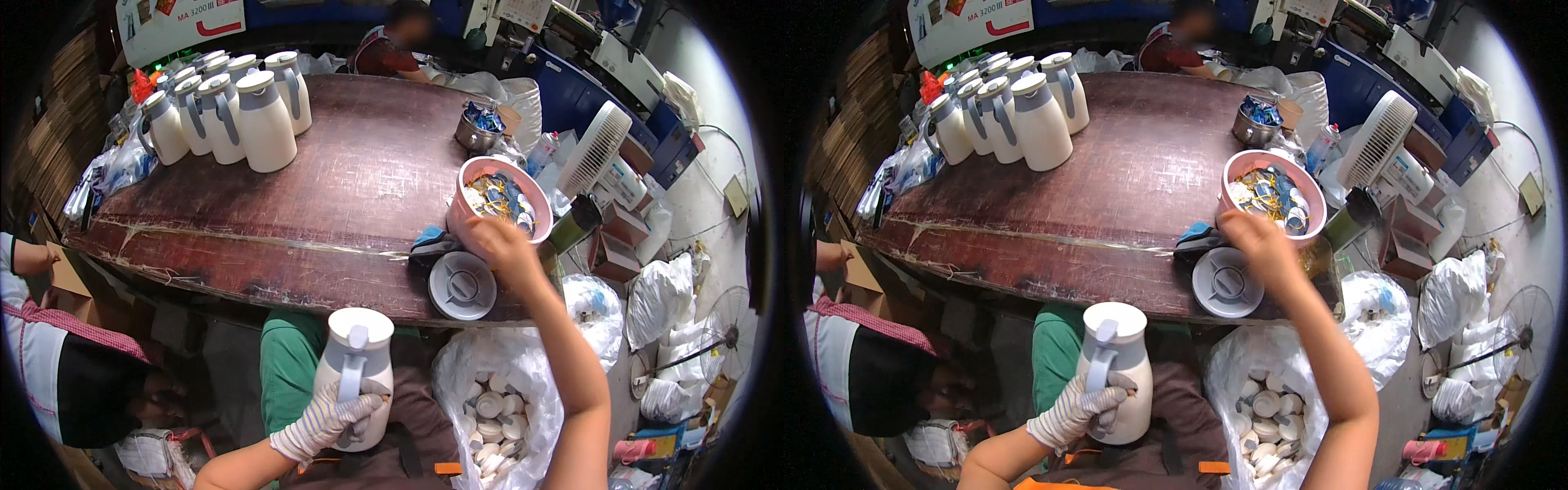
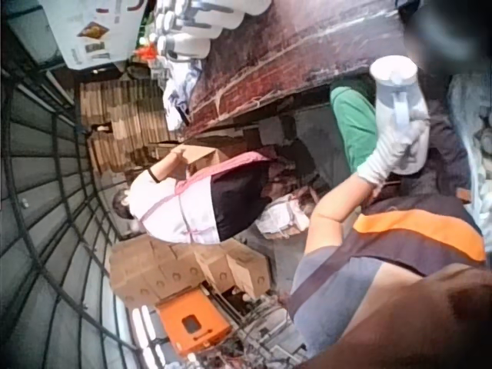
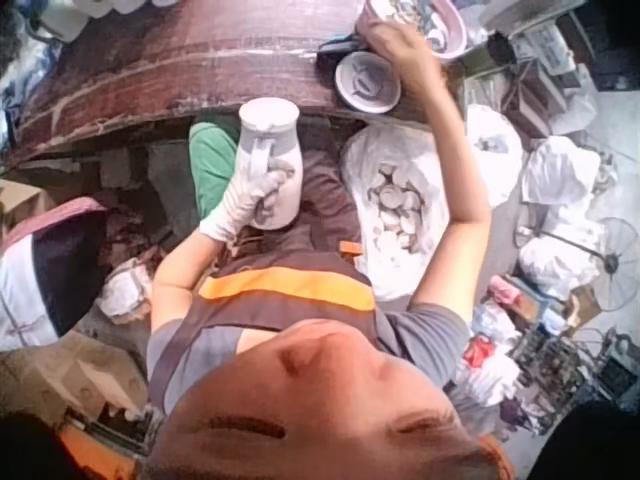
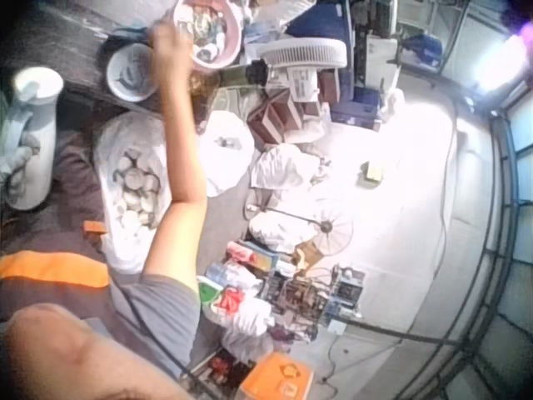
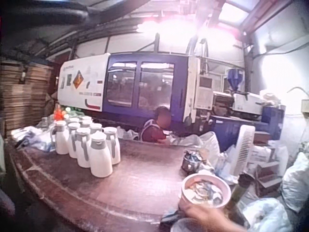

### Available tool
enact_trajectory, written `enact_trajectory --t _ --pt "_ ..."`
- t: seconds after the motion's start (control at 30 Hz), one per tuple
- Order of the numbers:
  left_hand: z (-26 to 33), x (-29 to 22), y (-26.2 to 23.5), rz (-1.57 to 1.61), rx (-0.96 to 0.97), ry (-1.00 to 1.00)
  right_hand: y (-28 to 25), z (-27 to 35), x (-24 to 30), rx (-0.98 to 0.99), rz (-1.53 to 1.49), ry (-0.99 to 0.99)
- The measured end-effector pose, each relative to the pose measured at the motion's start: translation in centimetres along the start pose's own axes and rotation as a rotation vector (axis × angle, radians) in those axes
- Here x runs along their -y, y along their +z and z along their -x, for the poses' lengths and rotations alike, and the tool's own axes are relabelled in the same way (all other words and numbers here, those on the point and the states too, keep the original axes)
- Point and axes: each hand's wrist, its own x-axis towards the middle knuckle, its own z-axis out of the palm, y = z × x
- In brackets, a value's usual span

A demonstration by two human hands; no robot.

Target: The person assembles white kettles by inserting a small yellow rubber band into the handle and securing the lid. They handle each kettle one at a time, place the finished units on a wooden table, and occasionally wipe the surface with a blue cloth.

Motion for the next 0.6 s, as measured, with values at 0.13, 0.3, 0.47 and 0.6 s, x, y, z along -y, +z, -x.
enact_trajectory --t 0.13,0.3,0.47,0.6 --pt "-2.7 0.1 0.7 0.165 -0.030 0.066 -8.0 -6.1 -9.6 -0.253 0.733 -0.086" --pt "-4.0 0.6 -0.3 0.147 -0.049 0.096 -8.3 -7.9 -10.9 -0.232 1.009 0.077" --pt "-4.2 0.6 -0.4 0.141 -0.113 0.150 -10.4 -8.3 -12.9 -0.483 0.460 0.024" --pt "-4.3 0.4 0.4 0.162 -0.140 0.188 -11.3 -7.6 -12.6 -0.510 -0.117 0.153"
